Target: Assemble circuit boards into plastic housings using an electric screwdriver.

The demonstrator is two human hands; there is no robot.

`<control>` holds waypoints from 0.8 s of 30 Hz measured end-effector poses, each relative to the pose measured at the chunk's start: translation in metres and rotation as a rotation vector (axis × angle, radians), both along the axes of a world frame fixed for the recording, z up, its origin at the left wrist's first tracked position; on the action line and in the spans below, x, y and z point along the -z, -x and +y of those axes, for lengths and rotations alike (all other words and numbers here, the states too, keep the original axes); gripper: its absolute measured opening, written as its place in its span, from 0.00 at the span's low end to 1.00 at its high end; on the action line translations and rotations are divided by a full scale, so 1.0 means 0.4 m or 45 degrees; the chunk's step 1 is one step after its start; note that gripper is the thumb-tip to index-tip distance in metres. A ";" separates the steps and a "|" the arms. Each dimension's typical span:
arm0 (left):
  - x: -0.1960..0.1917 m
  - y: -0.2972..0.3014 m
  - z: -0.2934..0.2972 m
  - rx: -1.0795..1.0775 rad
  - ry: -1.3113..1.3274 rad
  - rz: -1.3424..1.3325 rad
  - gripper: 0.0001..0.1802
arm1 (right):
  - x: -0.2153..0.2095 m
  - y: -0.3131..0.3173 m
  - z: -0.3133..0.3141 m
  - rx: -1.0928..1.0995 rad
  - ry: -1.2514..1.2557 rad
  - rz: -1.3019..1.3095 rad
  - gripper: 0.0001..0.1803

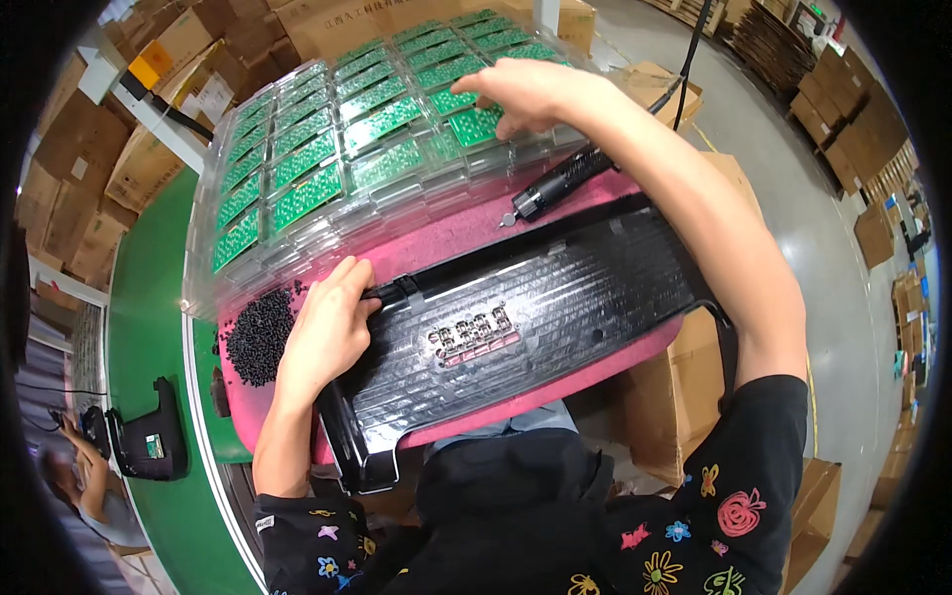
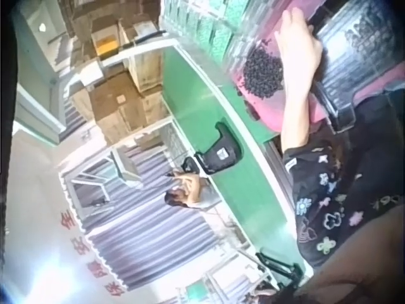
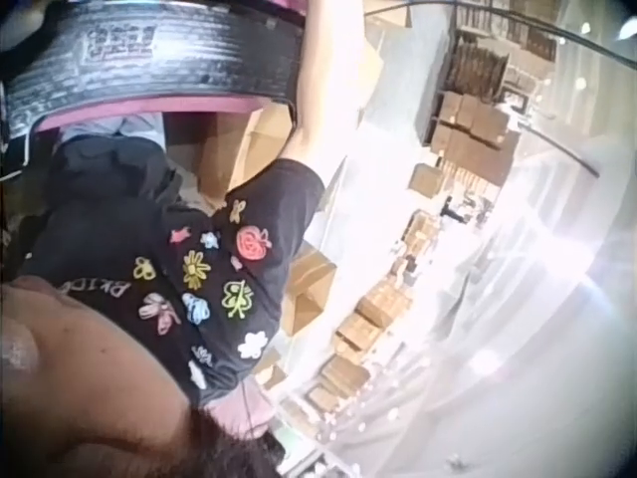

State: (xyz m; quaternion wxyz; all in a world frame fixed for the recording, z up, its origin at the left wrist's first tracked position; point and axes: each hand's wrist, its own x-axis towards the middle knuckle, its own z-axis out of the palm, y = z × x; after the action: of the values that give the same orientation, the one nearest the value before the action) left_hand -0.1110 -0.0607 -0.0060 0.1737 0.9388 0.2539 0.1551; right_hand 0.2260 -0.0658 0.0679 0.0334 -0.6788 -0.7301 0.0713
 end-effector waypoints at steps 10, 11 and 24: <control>-0.047 -0.005 0.008 0.031 0.374 -0.681 0.35 | -0.045 0.225 -0.177 -0.075 -0.447 1.132 0.43; -0.044 -0.010 -0.001 0.027 0.390 -0.676 0.35 | -0.043 0.264 -0.215 -0.086 -0.403 1.465 0.43; -0.060 -0.002 -0.033 0.132 0.720 -0.632 0.31 | 0.117 0.272 -0.365 -0.018 -0.511 1.525 0.39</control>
State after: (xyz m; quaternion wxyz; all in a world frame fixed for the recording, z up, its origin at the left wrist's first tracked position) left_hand -0.1101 -0.0739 0.0179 0.4899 0.7993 0.1889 0.2924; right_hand 0.1171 -0.2116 0.0212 0.5628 -0.4968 -0.5883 0.3008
